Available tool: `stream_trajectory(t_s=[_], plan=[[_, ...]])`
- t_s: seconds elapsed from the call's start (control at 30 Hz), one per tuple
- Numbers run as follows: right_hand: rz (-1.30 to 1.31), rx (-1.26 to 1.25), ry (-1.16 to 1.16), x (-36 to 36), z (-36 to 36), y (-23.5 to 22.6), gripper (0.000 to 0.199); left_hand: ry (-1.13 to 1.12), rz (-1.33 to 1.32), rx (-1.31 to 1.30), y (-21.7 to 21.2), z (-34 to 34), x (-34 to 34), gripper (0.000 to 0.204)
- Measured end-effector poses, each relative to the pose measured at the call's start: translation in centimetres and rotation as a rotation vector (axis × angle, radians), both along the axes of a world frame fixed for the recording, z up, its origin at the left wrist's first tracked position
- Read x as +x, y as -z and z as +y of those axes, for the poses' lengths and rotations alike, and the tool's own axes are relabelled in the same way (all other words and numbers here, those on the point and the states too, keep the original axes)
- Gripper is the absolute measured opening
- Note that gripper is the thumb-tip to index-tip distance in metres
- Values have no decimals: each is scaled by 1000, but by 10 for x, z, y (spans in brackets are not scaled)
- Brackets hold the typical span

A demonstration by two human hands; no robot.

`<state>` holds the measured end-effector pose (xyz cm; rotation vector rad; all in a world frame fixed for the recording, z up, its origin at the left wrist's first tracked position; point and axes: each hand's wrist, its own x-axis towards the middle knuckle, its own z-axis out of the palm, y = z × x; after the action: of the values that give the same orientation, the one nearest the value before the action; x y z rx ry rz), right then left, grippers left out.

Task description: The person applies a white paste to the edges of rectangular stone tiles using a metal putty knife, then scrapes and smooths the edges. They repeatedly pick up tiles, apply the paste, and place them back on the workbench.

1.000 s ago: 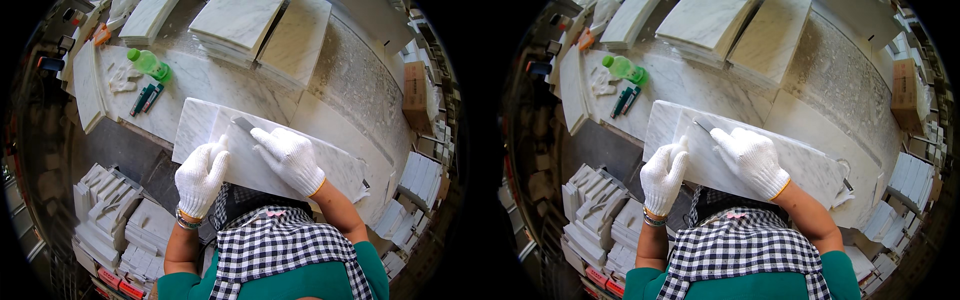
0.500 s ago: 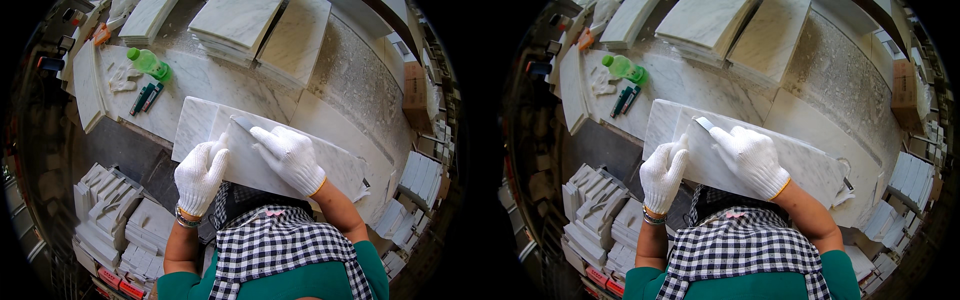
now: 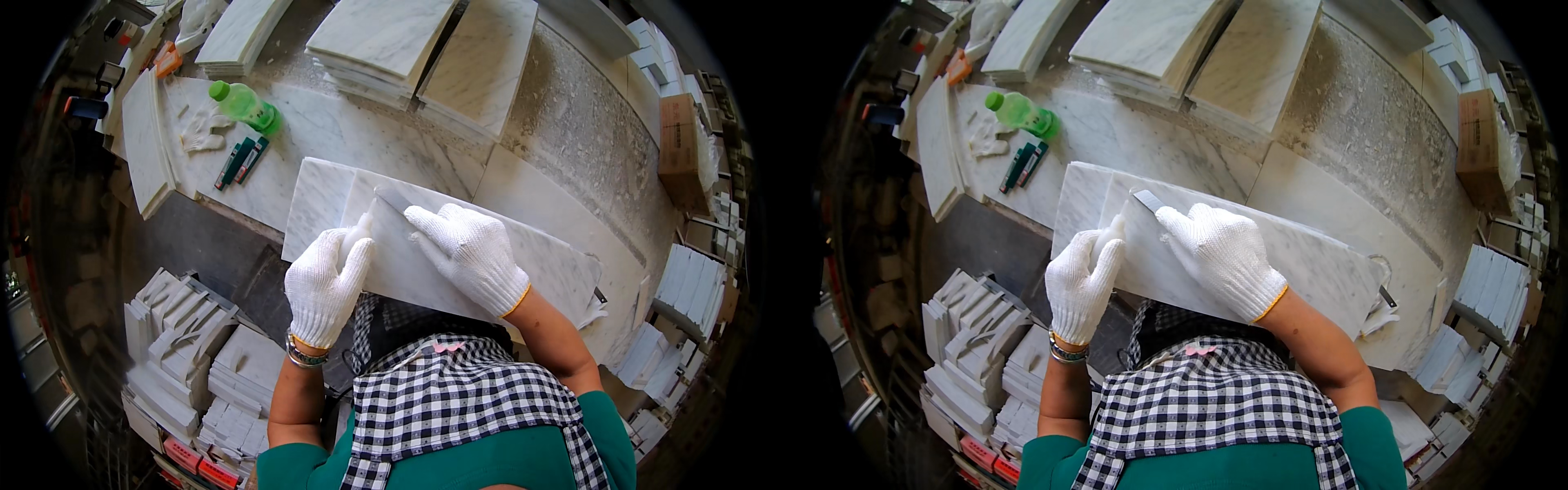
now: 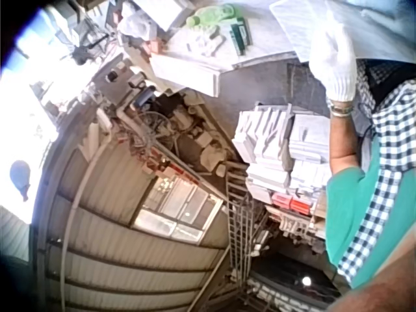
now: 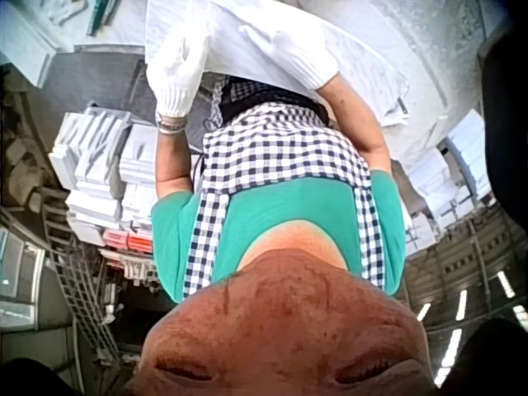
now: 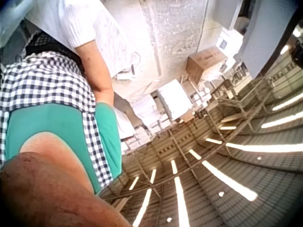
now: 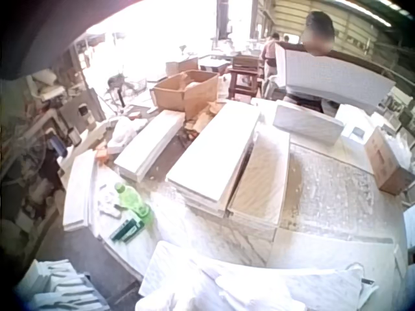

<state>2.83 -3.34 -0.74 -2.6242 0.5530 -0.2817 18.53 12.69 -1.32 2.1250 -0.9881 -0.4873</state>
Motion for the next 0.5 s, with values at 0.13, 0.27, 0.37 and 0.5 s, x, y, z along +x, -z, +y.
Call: stream_trajectory(t_s=[0.13,0.27,0.37,0.5], plan=[[-46,131,93,-16,4,-8,33,-2,-33,24,-1,-3,2,24],[-141,164,179,-39,5,-1,35,16,-68,64,-3,-9,3,25],[-194,194,211,-46,10,1,35,11,-69,81,-4,-12,4,26],[-244,175,197,-50,12,6,36,-3,-43,130,-7,-16,4,29]])
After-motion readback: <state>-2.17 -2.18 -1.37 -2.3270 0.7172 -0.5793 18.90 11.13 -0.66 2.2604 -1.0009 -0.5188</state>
